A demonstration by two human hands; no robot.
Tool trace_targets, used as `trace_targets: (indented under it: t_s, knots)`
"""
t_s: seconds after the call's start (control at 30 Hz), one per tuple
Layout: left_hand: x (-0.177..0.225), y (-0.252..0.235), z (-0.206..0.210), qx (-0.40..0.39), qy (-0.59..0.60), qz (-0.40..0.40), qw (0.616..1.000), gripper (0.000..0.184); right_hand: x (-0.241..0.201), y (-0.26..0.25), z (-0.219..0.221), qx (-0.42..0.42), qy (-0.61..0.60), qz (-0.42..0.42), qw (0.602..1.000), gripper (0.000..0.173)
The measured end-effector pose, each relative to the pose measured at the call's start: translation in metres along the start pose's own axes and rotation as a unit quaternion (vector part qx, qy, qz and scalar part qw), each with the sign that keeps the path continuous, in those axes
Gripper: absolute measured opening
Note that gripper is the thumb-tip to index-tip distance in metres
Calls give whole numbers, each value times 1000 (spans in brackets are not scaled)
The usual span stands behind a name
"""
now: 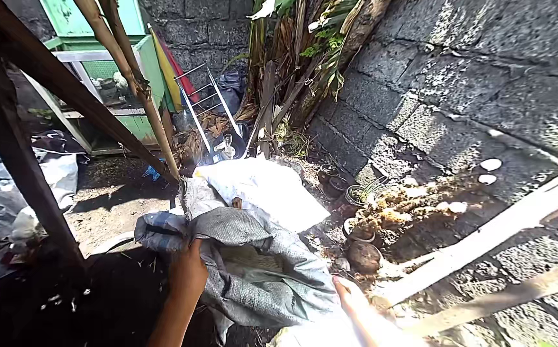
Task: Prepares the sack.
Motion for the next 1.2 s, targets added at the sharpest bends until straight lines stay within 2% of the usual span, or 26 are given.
trace_targets:
  t_s: [0.07, 0.1, 0.13, 0.17, 0.23, 0.3, 0.37, 0.4, 0.43, 0.5, 0.6, 0.67, 0.73, 0.8, 0.83, 0.87, 0.93, 1.0, 1.03, 1.1, 1.13, 1.17, 1.2]
  knots:
    - [-4, 2, 1, 10, -1, 12, 1000, 47, -47, 34, 14, 8, 7, -206, 978, 32]
    - [-4, 3, 1, 13, 1, 19, 1000, 45, -69, 53, 33, -31, 3, -305, 952, 29]
    - [-3, 5, 1, 11, 2, 26, 1000, 43, -85, 72, 61, -101, -3, -368, 924, 29]
    - [-1, 7, 2, 8, 2, 33, 999, 41, -95, 89, 94, -189, 7, -392, 900, 33]
    - [3, 12, -2, 24, 5, 57, 998, 38, -91, 107, 162, -367, 103, -338, 861, 44]
    - [0, 16, -15, 45, 0, 72, 996, 36, -49, 106, 213, -492, 262, -228, 799, 52]
    - [-11, 16, -32, 54, -25, 84, 995, 34, -1, 102, 229, -551, 378, -131, 733, 60]
    - [-17, 16, -39, 59, -46, 93, 993, 33, 15, 99, 227, -559, 413, -87, 714, 63]
    - [-25, 18, -44, 59, -73, 96, 991, 35, 24, 95, 217, -551, 434, -41, 712, 65]
    - [-40, 24, -50, 64, -107, 87, 988, 37, 32, 81, 187, -499, 454, 26, 738, 63]
    - [-52, 33, -43, 56, -126, 58, 989, 39, 51, 56, 167, -475, 483, 53, 734, 71]
    - [-51, 36, -37, 50, -116, 35, 991, 41, 47, 53, 171, -488, 487, 42, 723, 63]
    - [-45, 36, -35, 47, -81, 14, 995, 41, 26, 63, 189, -518, 428, 2, 741, 55]
    - [-39, 32, -33, 63, -36, 11, 997, 37, -13, 89, 210, -564, 286, -39, 774, 58]
    - [-36, 29, -31, 76, -11, 13, 997, 34, -31, 108, 219, -597, 214, -55, 772, 58]
    - [-35, 25, -28, 87, 16, 8, 996, 35, -46, 131, 225, -629, 173, -73, 754, 55]
    - [-32, 17, -25, 106, 50, -15, 993, 49, -53, 173, 233, -694, 163, -105, 693, 51]
    - [-22, 10, -24, 97, 16, -34, 995, 63, -48, 193, 240, -727, 173, -130, 652, 49]
    - [-16, 6, -24, 76, -16, -36, 996, 65, -51, 189, 241, -708, 182, -146, 666, 47]
    - [-8, -1, -25, 39, -68, -18, 997, 61, -76, 161, 231, -598, 193, -215, 748, 40]
    - [-6, -4, -28, 36, -81, -2, 996, 59, -96, 146, 219, -518, 189, -262, 792, 37]
    - [-4, -6, -32, 32, -86, 12, 996, 58, -117, 132, 203, -406, 171, -332, 834, 35]
    - [-3, -9, -36, 30, -88, 28, 995, 57, -133, 120, 188, -276, 138, -407, 860, 37]
Point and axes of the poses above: each hand's wrist, its own y-axis away from the middle knuckle, its own z-axis out of the palm, x = y × z, the point moved 9 cm from there along -y, towards the middle knuckle, and after that the axes turned 3 degrees about -z, right-handed, at the moved point
